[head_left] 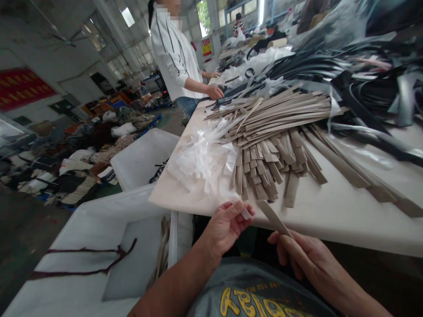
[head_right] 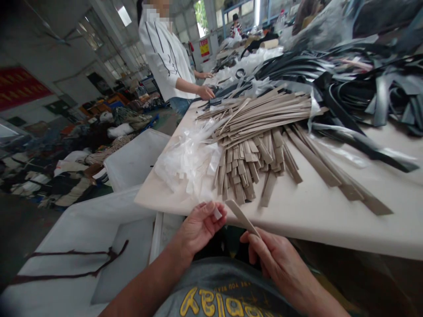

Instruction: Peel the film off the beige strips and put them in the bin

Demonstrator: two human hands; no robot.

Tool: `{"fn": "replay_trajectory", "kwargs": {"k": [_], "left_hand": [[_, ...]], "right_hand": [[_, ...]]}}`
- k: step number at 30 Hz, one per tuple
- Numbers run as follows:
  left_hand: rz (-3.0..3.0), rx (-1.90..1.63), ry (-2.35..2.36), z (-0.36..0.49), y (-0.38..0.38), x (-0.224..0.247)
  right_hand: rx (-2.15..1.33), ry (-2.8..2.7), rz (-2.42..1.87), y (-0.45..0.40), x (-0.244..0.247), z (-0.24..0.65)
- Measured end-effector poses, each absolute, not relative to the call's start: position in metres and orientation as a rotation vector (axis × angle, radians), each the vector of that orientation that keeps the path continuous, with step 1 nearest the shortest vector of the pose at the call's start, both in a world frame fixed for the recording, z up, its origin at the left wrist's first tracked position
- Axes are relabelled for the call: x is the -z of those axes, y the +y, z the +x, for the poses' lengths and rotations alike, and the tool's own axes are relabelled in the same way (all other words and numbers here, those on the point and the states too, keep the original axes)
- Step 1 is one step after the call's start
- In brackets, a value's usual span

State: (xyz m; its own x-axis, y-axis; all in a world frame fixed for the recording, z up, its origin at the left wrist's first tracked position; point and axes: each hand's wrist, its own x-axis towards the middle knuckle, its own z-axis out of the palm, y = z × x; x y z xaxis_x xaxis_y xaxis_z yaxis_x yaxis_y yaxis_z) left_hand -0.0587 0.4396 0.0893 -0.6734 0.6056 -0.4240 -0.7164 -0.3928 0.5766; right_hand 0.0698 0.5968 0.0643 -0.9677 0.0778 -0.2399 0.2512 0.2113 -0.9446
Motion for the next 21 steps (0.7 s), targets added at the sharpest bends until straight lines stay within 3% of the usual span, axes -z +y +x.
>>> {"fn": "replay_trajectory", "kwargs": {"k": [6, 21], "left_hand": [[-0.381, -2.269, 0.849, -0.069, 0.461, -0.096], [-0.257, -2.214, 0.875, -0.061, 0.466, -0.092]], "right_hand": [[1.729, 2.445, 0.294, 0.588, -0.064, 0.071], [1.711, 2.468, 0.339, 0.586, -0.066, 0.062]]}}
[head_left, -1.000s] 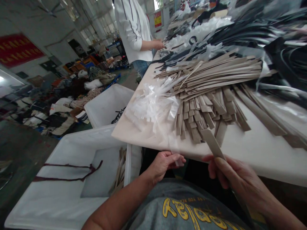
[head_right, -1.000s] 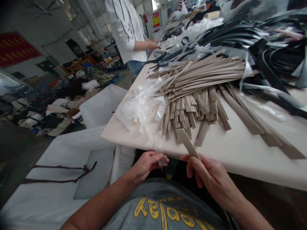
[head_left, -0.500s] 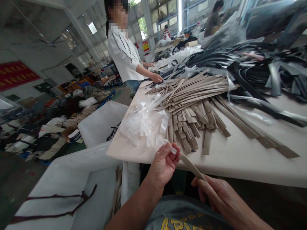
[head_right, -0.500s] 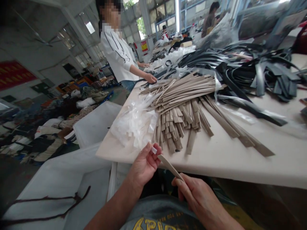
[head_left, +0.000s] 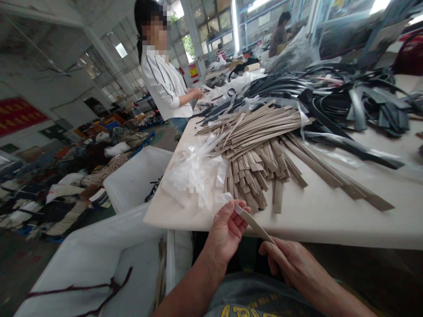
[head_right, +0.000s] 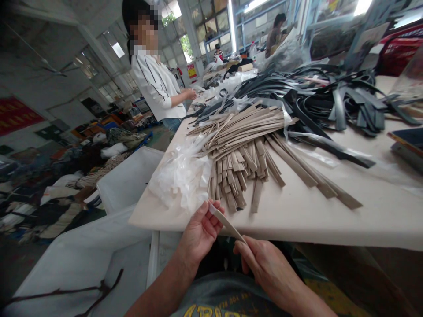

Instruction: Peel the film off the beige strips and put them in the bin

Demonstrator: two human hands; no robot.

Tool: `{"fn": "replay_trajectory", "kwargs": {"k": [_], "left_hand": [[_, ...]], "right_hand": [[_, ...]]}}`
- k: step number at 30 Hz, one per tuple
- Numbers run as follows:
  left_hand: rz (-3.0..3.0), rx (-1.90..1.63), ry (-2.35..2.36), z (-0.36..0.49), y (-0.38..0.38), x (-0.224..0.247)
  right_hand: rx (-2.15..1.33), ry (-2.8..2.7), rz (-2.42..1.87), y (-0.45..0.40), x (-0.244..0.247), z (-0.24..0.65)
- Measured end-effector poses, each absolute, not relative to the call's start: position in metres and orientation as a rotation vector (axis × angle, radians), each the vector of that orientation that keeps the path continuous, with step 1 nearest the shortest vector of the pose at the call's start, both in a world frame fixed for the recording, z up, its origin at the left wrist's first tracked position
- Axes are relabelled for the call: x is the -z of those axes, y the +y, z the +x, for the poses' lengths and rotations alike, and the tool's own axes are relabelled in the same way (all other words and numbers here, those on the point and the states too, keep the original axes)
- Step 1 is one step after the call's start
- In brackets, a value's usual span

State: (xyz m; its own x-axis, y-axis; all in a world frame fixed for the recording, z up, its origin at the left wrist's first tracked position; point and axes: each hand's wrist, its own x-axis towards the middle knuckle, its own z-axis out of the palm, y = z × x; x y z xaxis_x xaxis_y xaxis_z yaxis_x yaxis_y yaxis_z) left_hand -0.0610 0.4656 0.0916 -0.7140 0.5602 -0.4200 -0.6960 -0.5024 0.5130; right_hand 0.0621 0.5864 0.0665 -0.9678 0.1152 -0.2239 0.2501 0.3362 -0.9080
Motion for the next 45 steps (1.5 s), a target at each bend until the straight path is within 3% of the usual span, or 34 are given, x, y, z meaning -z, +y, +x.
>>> {"fn": "replay_trajectory", "kwargs": {"k": [11, 20, 24, 29, 38, 45], "left_hand": [[-0.116, -2.269, 1.049, -0.06, 0.462, -0.081], [-0.073, -2.273, 1.079, -0.056, 0.466, -0.079], [0.056, -2.259, 1.137, -0.043, 0.472, -0.073], [0.09, -2.206, 1.073, -0.029, 0.474, -0.066], [0.041, -2.088, 1.257, -0.038, 0.468, -0.067], [0.007, -2.107, 1.026, -0.033, 0.464, -0.061]], "right_hand": [[1.658, 2.365, 0.332, 0.594, -0.061, 0.061], [2.022, 2.211, 0.44, 0.588, -0.064, 0.061], [2.177, 2.386, 0.433, 0.586, -0.063, 0.042], [2.069, 2.663, 0.355, 0.586, -0.067, 0.021], [1.541, 3.156, 0.33, 0.591, -0.062, 0.043], [1.485, 3.198, 0.298, 0.597, -0.067, 0.038]]}}
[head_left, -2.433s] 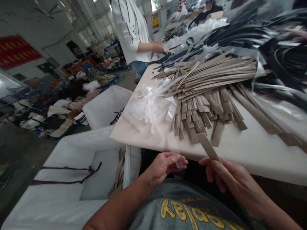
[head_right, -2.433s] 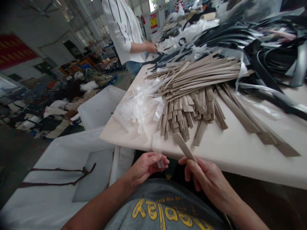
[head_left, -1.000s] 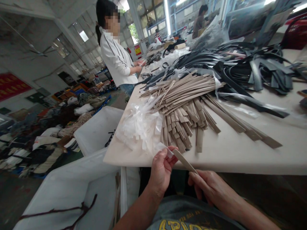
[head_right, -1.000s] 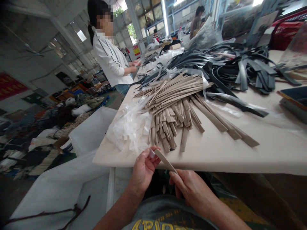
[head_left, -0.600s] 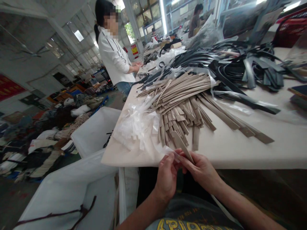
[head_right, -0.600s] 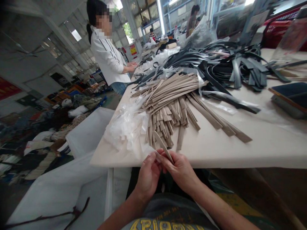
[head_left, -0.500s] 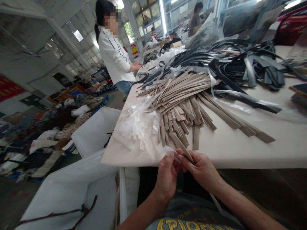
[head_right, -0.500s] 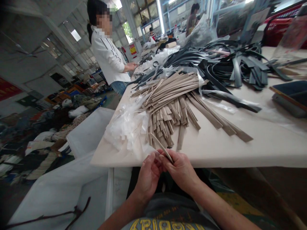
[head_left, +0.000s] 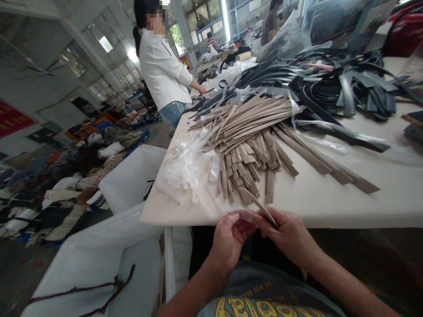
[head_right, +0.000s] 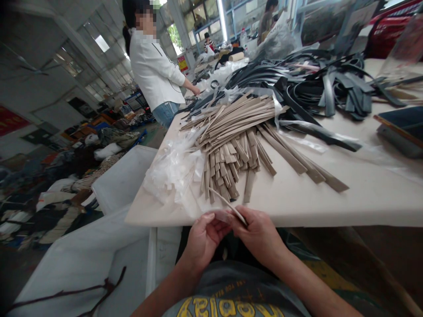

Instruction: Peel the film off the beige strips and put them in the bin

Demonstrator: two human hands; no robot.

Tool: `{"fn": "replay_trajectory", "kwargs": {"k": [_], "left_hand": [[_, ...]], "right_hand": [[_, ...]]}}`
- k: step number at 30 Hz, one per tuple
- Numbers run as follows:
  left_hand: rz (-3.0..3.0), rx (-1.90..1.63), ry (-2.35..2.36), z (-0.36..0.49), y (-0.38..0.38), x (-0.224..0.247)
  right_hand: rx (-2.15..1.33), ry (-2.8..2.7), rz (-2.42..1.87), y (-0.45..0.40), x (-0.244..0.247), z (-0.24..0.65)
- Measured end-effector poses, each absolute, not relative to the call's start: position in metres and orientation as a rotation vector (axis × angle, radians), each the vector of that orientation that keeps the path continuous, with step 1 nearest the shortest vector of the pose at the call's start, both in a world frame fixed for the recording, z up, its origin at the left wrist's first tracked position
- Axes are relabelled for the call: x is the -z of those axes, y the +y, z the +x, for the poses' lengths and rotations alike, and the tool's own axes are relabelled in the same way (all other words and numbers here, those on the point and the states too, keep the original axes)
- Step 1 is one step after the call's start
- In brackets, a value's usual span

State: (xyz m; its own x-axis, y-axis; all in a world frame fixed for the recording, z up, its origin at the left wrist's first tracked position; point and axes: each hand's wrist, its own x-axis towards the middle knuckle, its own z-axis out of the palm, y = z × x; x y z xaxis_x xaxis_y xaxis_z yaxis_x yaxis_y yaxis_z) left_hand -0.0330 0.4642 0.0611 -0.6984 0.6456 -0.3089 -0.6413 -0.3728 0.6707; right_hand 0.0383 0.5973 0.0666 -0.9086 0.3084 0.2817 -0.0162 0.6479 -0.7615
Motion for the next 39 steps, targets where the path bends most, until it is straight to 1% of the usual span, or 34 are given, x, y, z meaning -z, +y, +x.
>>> {"fn": "replay_trajectory", "kwargs": {"k": [3, 8, 13, 16, 21, 24, 31, 39], "left_hand": [[0.003, -2.072, 1.027, -0.033, 0.465, -0.06], [0.169, -1.966, 1.256, -0.031, 0.467, -0.064], [0.106, -1.945, 1.255, -0.033, 0.469, -0.067], [0.041, -1.988, 1.202, -0.04, 0.47, -0.07], [-0.014, -2.047, 1.16, -0.052, 0.473, -0.077], [-0.037, -2.085, 1.15, -0.055, 0.476, -0.077], [-0.119, -2.2, 1.143, -0.057, 0.482, -0.077], [-0.09, -2.187, 1.121, -0.054, 0.479, -0.075]], "right_hand": [[-1.085, -2.49, -0.241, 0.599, -0.064, 0.039], [-0.962, -2.53, -0.24, 0.601, -0.056, 0.046], [-0.946, -2.542, -0.27, 0.607, -0.061, 0.048], [-1.077, -2.541, -0.287, 0.612, -0.07, 0.052], [-1.57, -2.543, -0.359, 0.621, -0.075, 0.071], [-1.752, -2.59, -0.342, 0.62, -0.075, 0.079], [-1.777, -2.673, -0.337, 0.608, -0.079, 0.081], [-1.808, -2.657, -0.348, 0.606, -0.07, 0.076]]}}
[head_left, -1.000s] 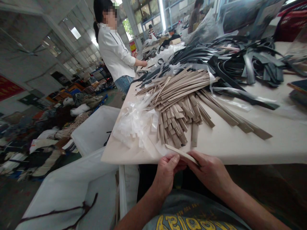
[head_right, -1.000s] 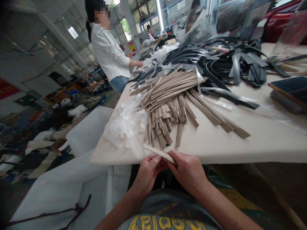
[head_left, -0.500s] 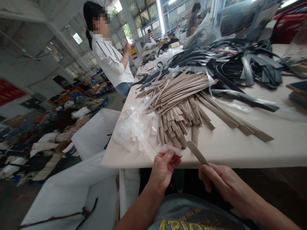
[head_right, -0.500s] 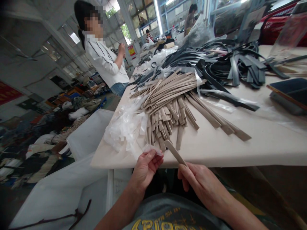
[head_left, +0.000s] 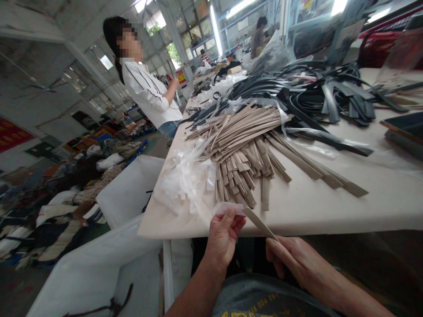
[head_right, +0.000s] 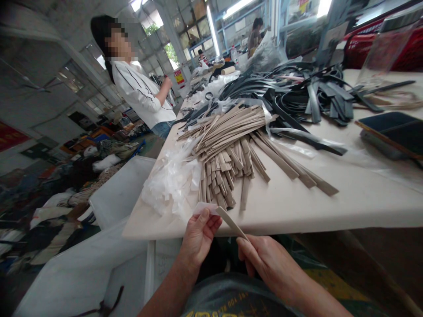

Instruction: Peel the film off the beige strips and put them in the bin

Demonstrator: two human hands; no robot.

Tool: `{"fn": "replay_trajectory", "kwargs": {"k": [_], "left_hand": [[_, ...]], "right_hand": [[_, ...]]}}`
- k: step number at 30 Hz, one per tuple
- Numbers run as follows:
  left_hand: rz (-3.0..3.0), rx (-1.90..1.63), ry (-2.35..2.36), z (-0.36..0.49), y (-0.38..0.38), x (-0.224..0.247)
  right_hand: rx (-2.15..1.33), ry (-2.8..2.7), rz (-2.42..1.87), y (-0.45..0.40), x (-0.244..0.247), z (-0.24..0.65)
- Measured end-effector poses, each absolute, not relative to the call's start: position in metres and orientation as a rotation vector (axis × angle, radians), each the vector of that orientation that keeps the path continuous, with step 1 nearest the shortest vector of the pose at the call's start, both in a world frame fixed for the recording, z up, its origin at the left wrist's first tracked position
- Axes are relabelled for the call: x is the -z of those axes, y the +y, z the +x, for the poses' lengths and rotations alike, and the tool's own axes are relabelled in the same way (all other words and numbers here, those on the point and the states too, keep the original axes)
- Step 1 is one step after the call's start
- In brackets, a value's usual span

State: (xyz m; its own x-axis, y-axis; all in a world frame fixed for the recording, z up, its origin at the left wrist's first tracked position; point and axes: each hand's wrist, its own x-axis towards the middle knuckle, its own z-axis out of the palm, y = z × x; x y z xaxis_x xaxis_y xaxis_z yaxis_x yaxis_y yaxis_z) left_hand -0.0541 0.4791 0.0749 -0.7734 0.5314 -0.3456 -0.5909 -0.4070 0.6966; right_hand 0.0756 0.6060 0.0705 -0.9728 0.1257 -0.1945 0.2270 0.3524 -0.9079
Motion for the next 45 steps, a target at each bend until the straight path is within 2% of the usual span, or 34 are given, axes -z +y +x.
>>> {"fn": "replay_trajectory", "kwargs": {"k": [10, 18, 27, 34, 45], "left_hand": [[-0.071, -2.158, 1.095, -0.0501, 0.477, -0.0717], [-0.116, -2.169, 1.147, -0.0521, 0.4782, -0.0709], [-0.068, -2.162, 1.161, -0.0492, 0.4786, -0.0695], [-0.058, -2.149, 1.199, -0.051, 0.477, -0.0689], [0.035, -2.146, 1.238, -0.0483, 0.4779, -0.0663]], "right_hand": [[1.592, 2.481, 0.299, 0.6016, -0.0702, 0.0755], [1.84, 2.448, 0.343, 0.6036, -0.0687, 0.0801], [1.636, 2.481, 0.309, 0.6007, -0.0683, 0.0761], [1.785, 2.438, 0.353, 0.6092, -0.0715, 0.0833], [1.616, 2.465, 0.299, 0.6057, -0.069, 0.0809]]}}
